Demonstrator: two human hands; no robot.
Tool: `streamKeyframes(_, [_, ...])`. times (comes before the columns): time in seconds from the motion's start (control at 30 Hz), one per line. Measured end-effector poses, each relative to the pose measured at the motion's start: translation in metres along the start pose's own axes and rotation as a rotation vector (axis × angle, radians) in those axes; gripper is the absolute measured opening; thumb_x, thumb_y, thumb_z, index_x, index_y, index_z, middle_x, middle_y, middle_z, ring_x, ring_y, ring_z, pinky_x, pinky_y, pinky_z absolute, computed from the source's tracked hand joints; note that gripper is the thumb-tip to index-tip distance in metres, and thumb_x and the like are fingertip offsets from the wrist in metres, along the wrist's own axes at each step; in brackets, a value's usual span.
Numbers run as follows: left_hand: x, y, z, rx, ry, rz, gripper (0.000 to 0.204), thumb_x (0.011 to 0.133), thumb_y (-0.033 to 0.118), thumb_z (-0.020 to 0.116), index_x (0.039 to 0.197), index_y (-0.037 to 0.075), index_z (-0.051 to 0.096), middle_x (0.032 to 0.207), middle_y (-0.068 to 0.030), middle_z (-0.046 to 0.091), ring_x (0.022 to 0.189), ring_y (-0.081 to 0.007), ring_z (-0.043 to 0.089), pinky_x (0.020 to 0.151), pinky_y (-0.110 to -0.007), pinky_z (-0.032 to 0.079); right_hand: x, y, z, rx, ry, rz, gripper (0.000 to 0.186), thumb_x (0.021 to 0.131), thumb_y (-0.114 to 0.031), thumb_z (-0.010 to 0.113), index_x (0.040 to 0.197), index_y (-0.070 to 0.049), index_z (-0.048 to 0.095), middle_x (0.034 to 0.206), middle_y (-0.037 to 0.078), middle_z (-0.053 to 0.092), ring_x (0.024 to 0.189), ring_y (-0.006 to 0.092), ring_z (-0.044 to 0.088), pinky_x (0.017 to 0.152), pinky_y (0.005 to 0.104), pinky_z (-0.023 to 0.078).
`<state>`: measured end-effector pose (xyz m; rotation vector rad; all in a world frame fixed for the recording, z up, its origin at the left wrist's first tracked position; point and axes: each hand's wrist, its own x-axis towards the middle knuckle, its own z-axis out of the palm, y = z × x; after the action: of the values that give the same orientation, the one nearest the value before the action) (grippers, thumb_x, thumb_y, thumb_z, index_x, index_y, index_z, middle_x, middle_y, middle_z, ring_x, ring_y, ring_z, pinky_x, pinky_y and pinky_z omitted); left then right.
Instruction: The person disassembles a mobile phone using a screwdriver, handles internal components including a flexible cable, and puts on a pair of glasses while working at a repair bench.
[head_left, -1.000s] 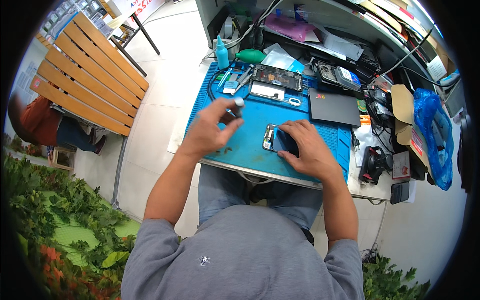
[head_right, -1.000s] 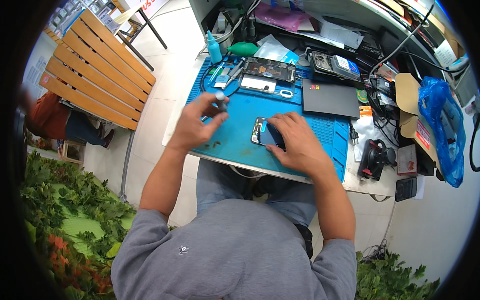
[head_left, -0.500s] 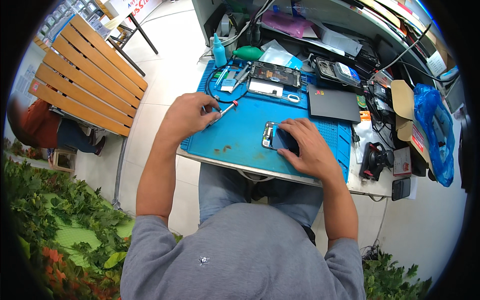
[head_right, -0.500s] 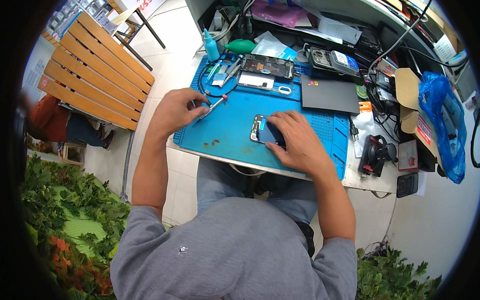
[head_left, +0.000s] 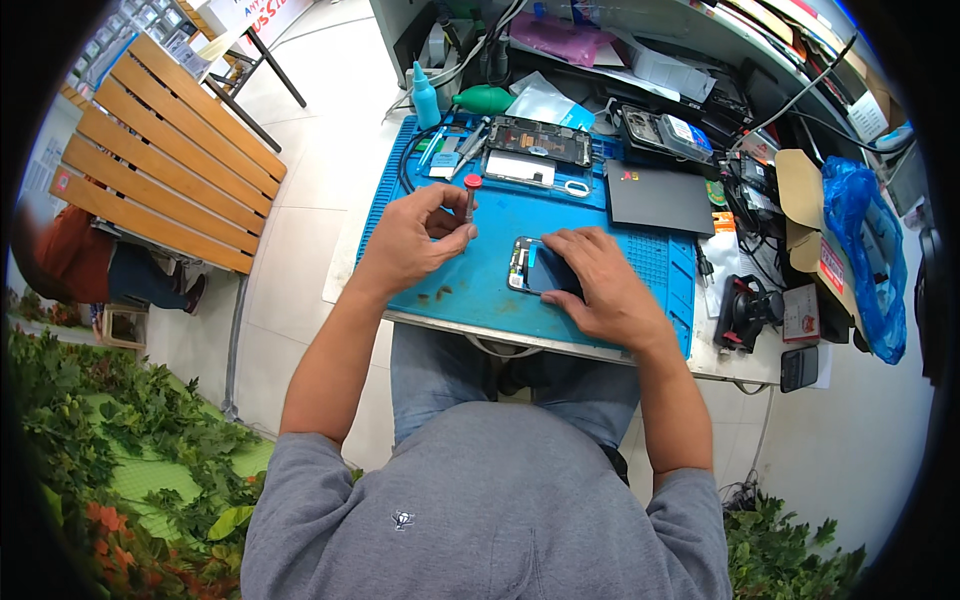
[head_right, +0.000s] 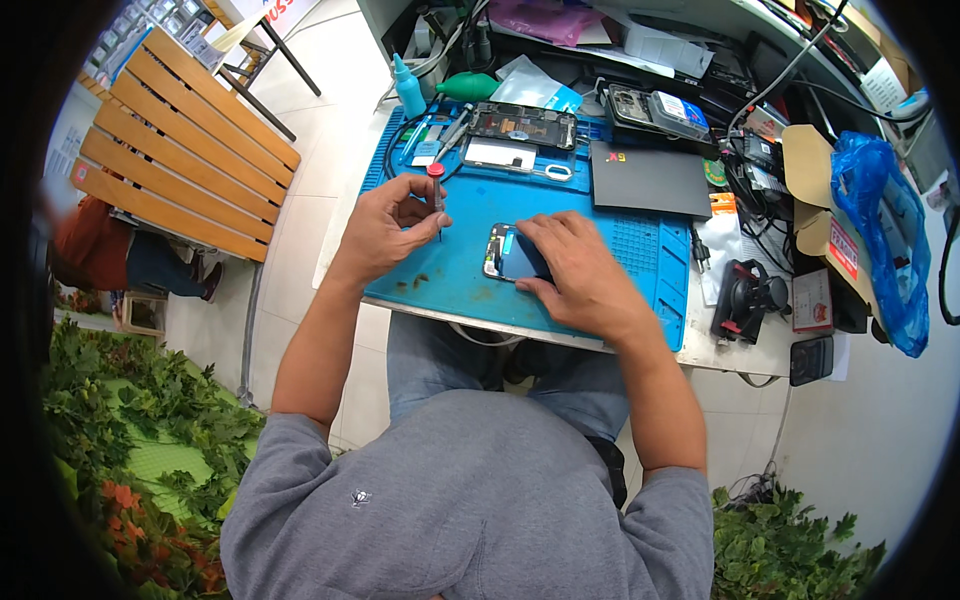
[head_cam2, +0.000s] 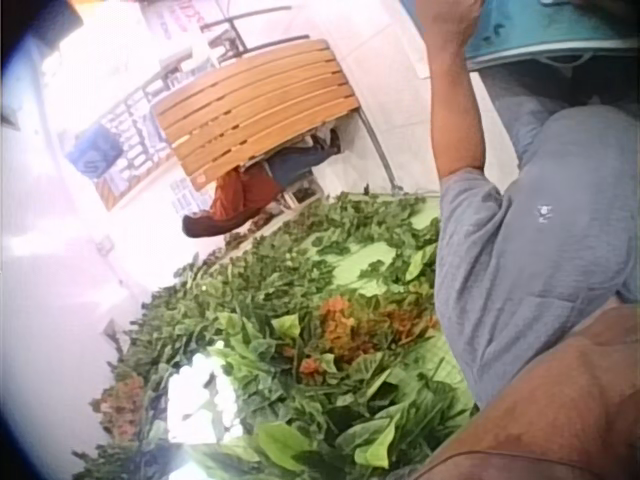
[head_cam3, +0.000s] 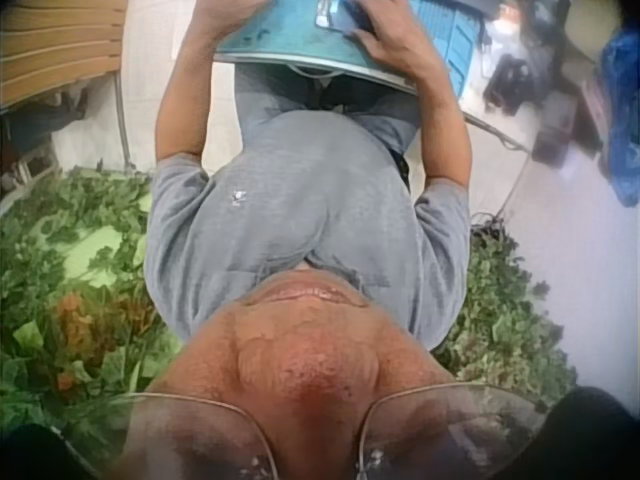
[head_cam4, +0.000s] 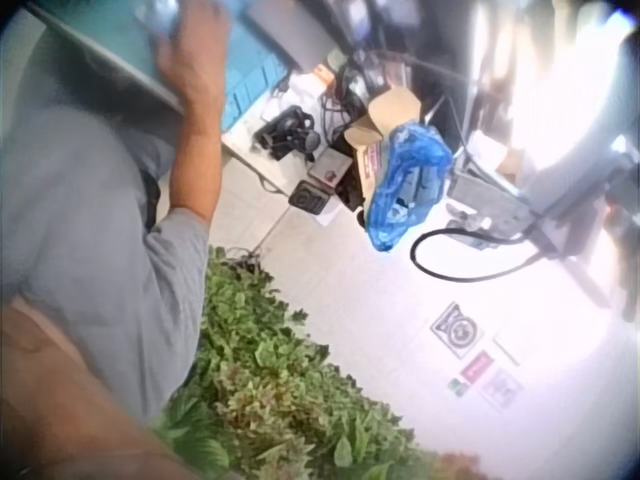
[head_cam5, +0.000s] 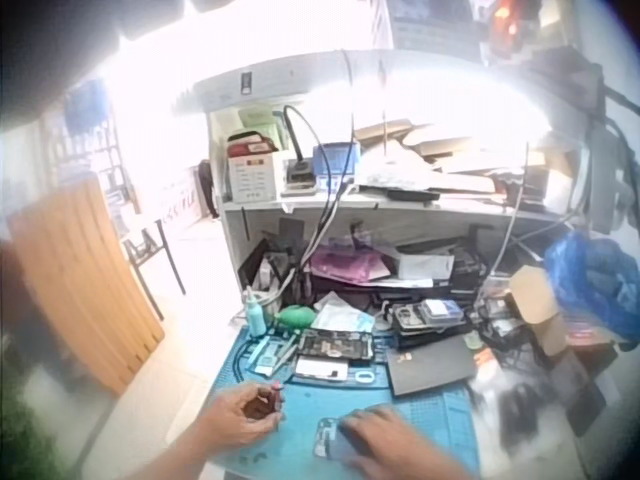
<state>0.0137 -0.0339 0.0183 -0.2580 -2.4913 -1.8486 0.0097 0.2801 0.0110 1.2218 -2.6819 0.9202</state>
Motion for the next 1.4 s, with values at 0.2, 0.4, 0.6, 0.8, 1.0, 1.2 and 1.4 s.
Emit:
streamKeyframes(0.2, [0.013,-0.010,0.024,-0.055,0.046,0.269,0.044,0.102,-0.001,0.082,0.140,0.004,0.061,0.111,-0.0102,0.079,0.104,-0.0221,0.084,0.090,-0.032,0.066,0.004,-0.006,0.002,0.040,0.029,0.015,0.077,0.086,-0.024,0.093,0.152,0.001,0.060,0.147,0.022,0.067,0.138,0.0415,0.058,0.121,0.0502,0.047])
streamKeyframes(0.4, [0.015,-0.011,0.042,-0.046,0.042,0.330,0.080,0.104,0.000,0.080,0.172,0.012,0.039,0.113,-0.0138,0.080,0.105,-0.0240,0.084,0.094,-0.037,0.068,-0.001,-0.004,0.003,0.026,0.037,0.044,0.077,0.085,-0.024,0.094,0.150,0.000,0.062,0.144,0.021,0.069,0.136,0.0405,0.060,0.119,0.0501,0.049])
streamKeyframes(0.6, [0.016,-0.015,0.044,0.025,0.028,0.365,0.081,0.104,0.001,0.080,0.173,0.013,0.039,0.115,-0.0124,0.080,0.105,-0.0233,0.084,0.095,-0.037,0.067,-0.001,-0.004,0.003,0.034,0.036,0.060,0.076,0.085,-0.024,0.094,0.149,0.000,0.063,0.144,0.021,0.069,0.135,0.0400,0.060,0.119,0.0495,0.049])
streamKeyframes(0.8, [0.015,-0.016,0.044,0.022,0.026,0.358,0.079,0.104,0.003,0.080,0.172,0.014,0.040,0.115,-0.0116,0.080,0.105,-0.0232,0.085,0.097,-0.039,0.066,0.000,-0.005,0.003,0.022,0.041,0.042,0.076,0.084,-0.024,0.094,0.149,0.001,0.062,0.144,0.021,0.069,0.135,0.0396,0.061,0.119,0.0491,0.050])
streamKeyframes(1.0, [0.015,-0.018,0.044,0.027,0.036,0.346,0.077,0.104,0.003,0.080,0.170,0.014,0.042,0.114,-0.0113,0.080,0.105,-0.0231,0.085,0.098,-0.039,0.066,-0.001,-0.004,0.004,0.023,0.043,0.048,0.076,0.084,-0.023,0.094,0.149,0.001,0.063,0.144,0.021,0.069,0.135,0.0393,0.061,0.119,0.0487,0.050])
streamKeyframes(1.2, [0.015,-0.017,0.044,0.017,0.039,0.336,0.076,0.104,0.003,0.080,0.169,0.014,0.042,0.113,-0.0111,0.080,0.104,-0.0232,0.085,0.097,-0.039,0.066,0.000,-0.006,0.002,0.029,0.030,0.059,0.075,0.085,-0.024,0.094,0.149,0.001,0.063,0.144,0.020,0.069,0.135,0.0389,0.061,0.119,0.0485,0.050])
streamKeyframes(1.4, [0.015,-0.018,0.043,0.011,0.032,0.332,0.076,0.104,0.003,0.080,0.169,0.014,0.043,0.113,-0.0109,0.080,0.105,-0.0232,0.084,0.098,-0.039,0.067,0.000,-0.005,0.003,0.032,0.031,0.063,0.076,0.085,-0.024,0.094,0.148,0.002,0.063,0.144,0.020,0.069,0.135,0.0385,0.060,0.119,0.0483,0.050])
